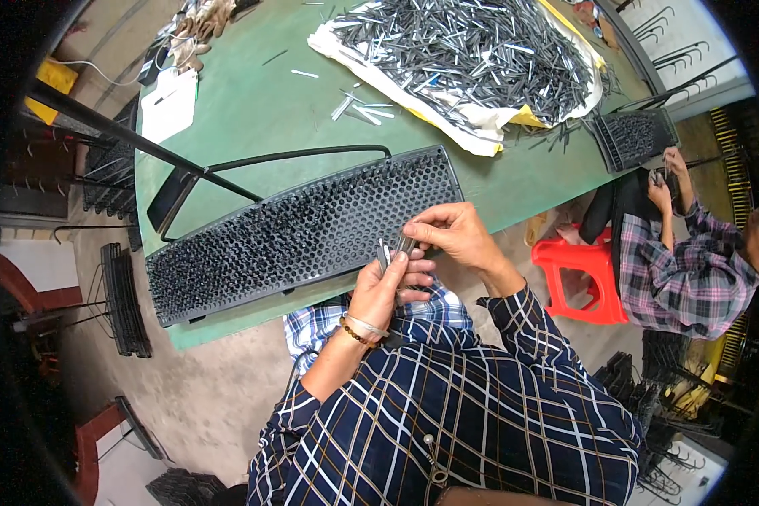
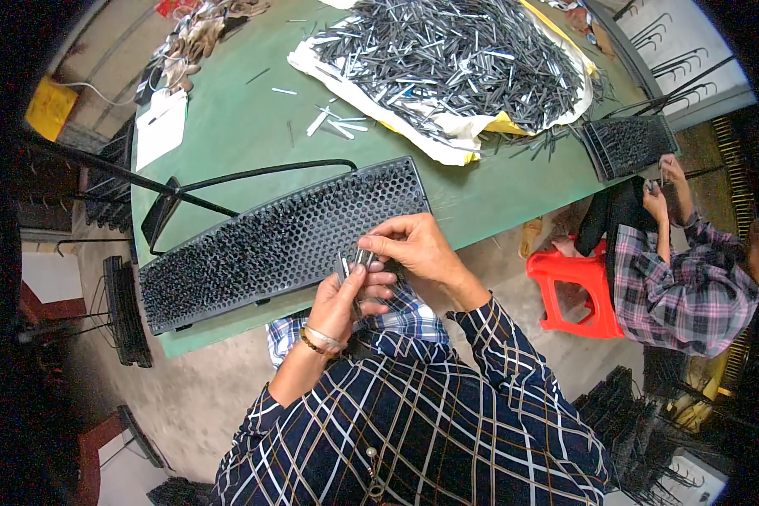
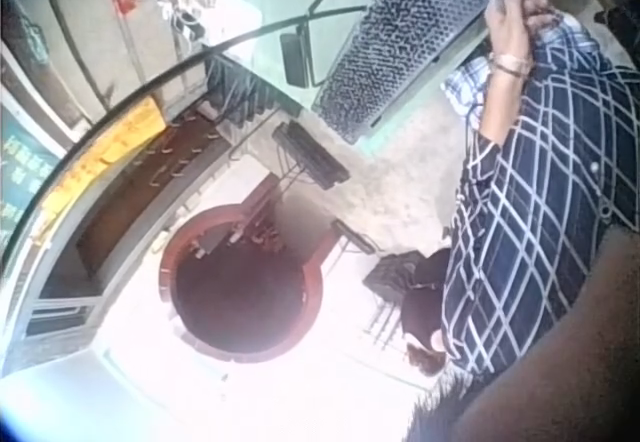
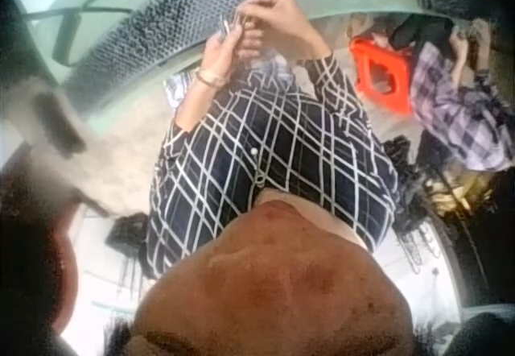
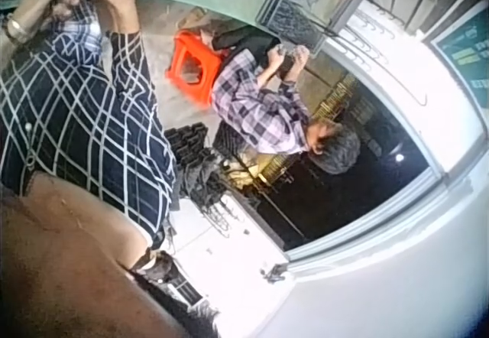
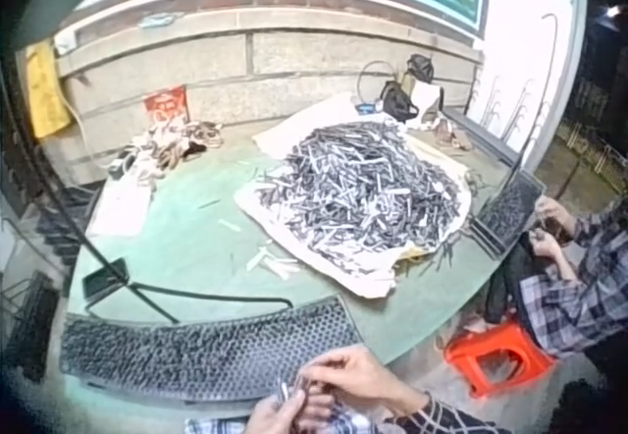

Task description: Picking up small metal pins from a large pile and inserting them individually into holes in a black honeycomb mesh panel.

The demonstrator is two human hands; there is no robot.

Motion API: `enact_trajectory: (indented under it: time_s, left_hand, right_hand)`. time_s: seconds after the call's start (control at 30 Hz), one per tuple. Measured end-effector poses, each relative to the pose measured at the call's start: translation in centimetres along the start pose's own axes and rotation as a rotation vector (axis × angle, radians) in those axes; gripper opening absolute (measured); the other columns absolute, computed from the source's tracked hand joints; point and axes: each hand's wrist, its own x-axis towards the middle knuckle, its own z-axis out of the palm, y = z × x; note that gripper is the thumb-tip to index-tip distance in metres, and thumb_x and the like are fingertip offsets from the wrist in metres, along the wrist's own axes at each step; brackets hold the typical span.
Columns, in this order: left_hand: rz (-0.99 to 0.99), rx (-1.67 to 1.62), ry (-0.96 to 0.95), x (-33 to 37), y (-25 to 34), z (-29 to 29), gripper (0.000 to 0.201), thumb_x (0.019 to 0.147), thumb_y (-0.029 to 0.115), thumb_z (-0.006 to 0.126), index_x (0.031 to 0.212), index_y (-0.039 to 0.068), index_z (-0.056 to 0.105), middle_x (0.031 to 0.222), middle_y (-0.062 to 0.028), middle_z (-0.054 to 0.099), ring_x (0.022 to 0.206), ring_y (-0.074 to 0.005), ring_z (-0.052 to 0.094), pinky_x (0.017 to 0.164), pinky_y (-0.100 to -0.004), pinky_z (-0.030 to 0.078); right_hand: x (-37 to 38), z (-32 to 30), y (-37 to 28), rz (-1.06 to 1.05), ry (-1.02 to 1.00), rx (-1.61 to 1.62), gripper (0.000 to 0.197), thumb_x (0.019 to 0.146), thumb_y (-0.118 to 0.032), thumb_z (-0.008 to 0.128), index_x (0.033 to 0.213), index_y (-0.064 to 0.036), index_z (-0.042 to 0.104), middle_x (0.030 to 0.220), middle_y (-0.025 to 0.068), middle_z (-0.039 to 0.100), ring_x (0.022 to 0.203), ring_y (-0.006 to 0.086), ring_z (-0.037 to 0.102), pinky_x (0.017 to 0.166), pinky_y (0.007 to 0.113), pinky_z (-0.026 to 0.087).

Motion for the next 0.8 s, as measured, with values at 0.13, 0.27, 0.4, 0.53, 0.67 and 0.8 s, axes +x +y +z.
enact_trajectory:
  time_s: [0.13,0.27,0.4,0.53,0.67,0.8]
  left_hand:
    - [0.080,0.006,0.099,0.1,0.3,-0.1,0.031,0.097,0.023,0.041,0.112,-0.003,0.052,0.099,-0.0158,0.063,0.079,-0.0166,0.063,0.063,-0.0293,0.057]
    - [0.015,-0.049,0.040,0.3,0.4,-0.6,0.031,0.097,0.022,0.042,0.112,-0.003,0.052,0.099,-0.0164,0.063,0.078,-0.0165,0.063,0.064,-0.0287,0.056]
    - [-0.187,-0.096,-0.043,0.0,0.1,-0.5,0.031,0.096,0.024,0.044,0.113,-0.001,0.053,0.102,-0.0150,0.064,0.080,-0.0152,0.064,0.065,-0.0270,0.054]
    - [-0.188,-0.090,-0.043,-0.1,0.0,-0.1,0.031,0.096,0.024,0.045,0.111,-0.001,0.054,0.101,-0.0147,0.064,0.080,-0.0145,0.063,0.064,-0.0261,0.054]
    - [-0.167,-0.094,0.016,-0.3,0.1,-0.9,0.030,0.095,0.023,0.045,0.111,-0.001,0.054,0.099,-0.0137,0.064,0.080,-0.0144,0.063,0.063,-0.0260,0.054]
    - [-0.178,-0.097,-0.003,-0.3,0.1,-0.5,0.030,0.095,0.023,0.046,0.111,-0.001,0.055,0.098,-0.0135,0.065,0.080,-0.0144,0.063,0.063,-0.0258,0.054]
  right_hand:
    - [0.2,-0.7,-0.3,-0.068,0.058,-0.014,0.016,0.081,-0.013,0.069,0.088,0.0009,0.069,0.075,0.0034,0.066,0.061,0.0058,0.056,0.055,0.019,0.045]
    - [1.4,-2.4,-1.3,-0.346,0.306,-0.123,0.015,0.082,-0.012,0.067,0.089,0.0018,0.068,0.078,0.0033,0.065,0.062,0.0058,0.056,0.056,0.019,0.045]
    - [3.7,-3.3,-2.6,-0.489,0.411,-0.243,0.013,0.082,-0.009,0.066,0.088,0.0024,0.068,0.075,0.0018,0.064,0.064,0.0052,0.055,0.057,0.020,0.044]
    - [5.4,-5.1,-1.1,-0.544,0.399,-0.416,0.015,0.081,-0.012,0.067,0.088,0.0008,0.068,0.077,0.0052,0.066,0.067,0.0093,0.059,0.061,0.022,0.046]
    - [6.0,-4.5,-0.5,-0.646,0.346,-0.585,0.013,0.079,-0.012,0.067,0.086,-0.0002,0.068,0.080,0.0108,0.066,0.070,0.0199,0.063,0.065,0.029,0.048]
    - [5.8,-4.2,-0.3,-0.734,0.276,-0.693,0.014,0.078,-0.012,0.067,0.086,-0.0003,0.067,0.082,0.0113,0.065,0.075,0.0234,0.062,0.069,0.031,0.049]
